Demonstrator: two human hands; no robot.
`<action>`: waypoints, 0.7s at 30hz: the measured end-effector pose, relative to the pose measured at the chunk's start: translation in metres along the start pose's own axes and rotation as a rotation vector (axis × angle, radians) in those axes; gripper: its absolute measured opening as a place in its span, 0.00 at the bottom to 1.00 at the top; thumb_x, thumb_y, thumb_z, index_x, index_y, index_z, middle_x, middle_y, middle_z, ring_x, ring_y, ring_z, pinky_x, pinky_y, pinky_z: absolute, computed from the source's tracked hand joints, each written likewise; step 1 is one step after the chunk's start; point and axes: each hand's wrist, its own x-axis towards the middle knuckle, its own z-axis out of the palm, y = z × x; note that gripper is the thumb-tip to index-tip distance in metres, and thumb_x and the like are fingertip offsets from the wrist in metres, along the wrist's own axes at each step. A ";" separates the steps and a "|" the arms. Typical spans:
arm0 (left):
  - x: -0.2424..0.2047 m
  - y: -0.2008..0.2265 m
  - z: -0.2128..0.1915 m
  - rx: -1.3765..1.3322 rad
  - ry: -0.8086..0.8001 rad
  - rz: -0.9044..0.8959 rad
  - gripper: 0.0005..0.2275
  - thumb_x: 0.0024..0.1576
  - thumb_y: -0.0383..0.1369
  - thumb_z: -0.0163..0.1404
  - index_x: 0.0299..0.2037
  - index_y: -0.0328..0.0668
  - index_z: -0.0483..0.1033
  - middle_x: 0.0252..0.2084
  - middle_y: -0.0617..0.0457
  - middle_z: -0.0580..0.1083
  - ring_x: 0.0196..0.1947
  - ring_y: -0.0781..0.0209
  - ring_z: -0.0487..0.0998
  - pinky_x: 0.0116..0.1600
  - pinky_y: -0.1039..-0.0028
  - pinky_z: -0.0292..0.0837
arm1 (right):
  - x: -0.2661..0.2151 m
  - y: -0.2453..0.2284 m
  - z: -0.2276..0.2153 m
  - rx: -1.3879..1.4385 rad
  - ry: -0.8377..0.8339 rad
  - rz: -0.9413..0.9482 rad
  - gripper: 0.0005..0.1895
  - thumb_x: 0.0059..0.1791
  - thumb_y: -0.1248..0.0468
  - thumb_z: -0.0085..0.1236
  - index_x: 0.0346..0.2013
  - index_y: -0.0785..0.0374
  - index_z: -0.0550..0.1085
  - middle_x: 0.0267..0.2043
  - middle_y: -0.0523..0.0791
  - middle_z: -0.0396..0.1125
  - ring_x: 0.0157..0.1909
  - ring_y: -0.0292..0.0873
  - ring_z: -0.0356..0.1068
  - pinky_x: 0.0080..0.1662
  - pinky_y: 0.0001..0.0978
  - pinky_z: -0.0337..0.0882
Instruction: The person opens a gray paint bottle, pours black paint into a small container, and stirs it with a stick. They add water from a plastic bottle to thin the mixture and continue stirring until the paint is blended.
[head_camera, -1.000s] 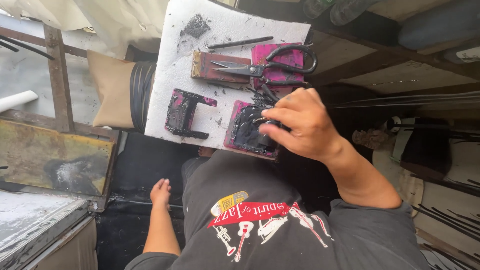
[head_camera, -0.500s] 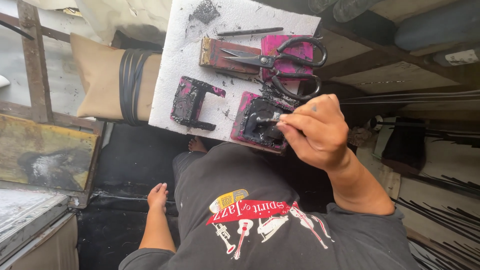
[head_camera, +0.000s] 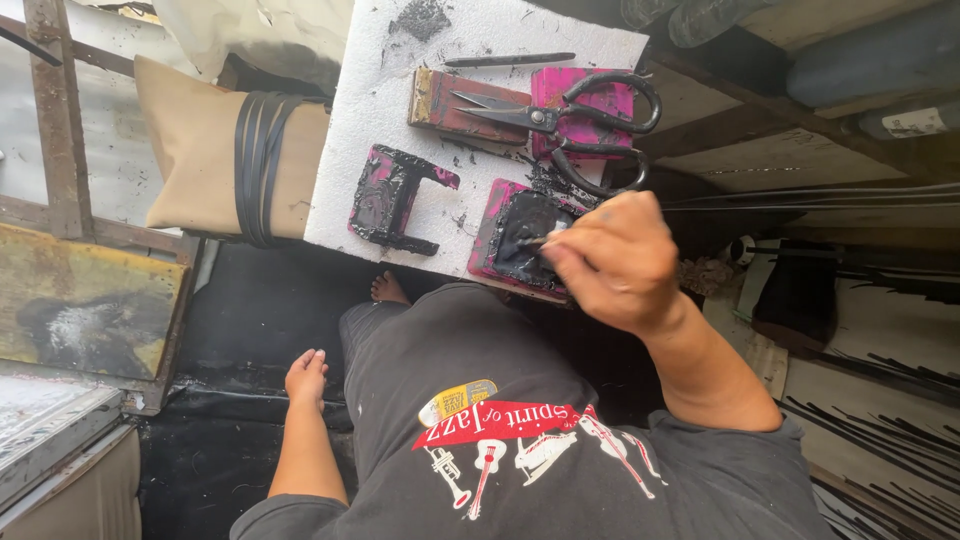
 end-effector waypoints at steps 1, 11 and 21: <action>-0.003 0.004 0.002 -0.013 -0.008 0.010 0.22 0.65 0.36 0.54 0.66 0.36 0.68 0.60 0.30 0.71 0.58 0.37 0.73 0.60 0.48 0.67 | 0.002 0.001 -0.006 0.033 0.006 0.031 0.02 0.48 0.73 0.66 0.33 0.71 0.83 0.30 0.51 0.71 0.34 0.52 0.66 0.42 0.42 0.70; -0.002 -0.012 -0.003 0.011 -0.014 -0.025 0.21 0.64 0.36 0.55 0.65 0.38 0.70 0.59 0.31 0.72 0.57 0.39 0.75 0.60 0.48 0.68 | 0.001 0.005 -0.005 -0.046 0.036 0.046 0.02 0.49 0.74 0.65 0.33 0.71 0.83 0.27 0.50 0.71 0.30 0.51 0.65 0.39 0.40 0.66; -0.007 -0.009 -0.007 0.002 -0.018 -0.050 0.22 0.65 0.35 0.54 0.66 0.34 0.68 0.62 0.29 0.70 0.59 0.36 0.73 0.62 0.47 0.66 | 0.008 -0.008 0.002 -0.060 -0.009 -0.068 0.04 0.49 0.69 0.66 0.30 0.66 0.82 0.28 0.48 0.71 0.30 0.49 0.66 0.40 0.40 0.66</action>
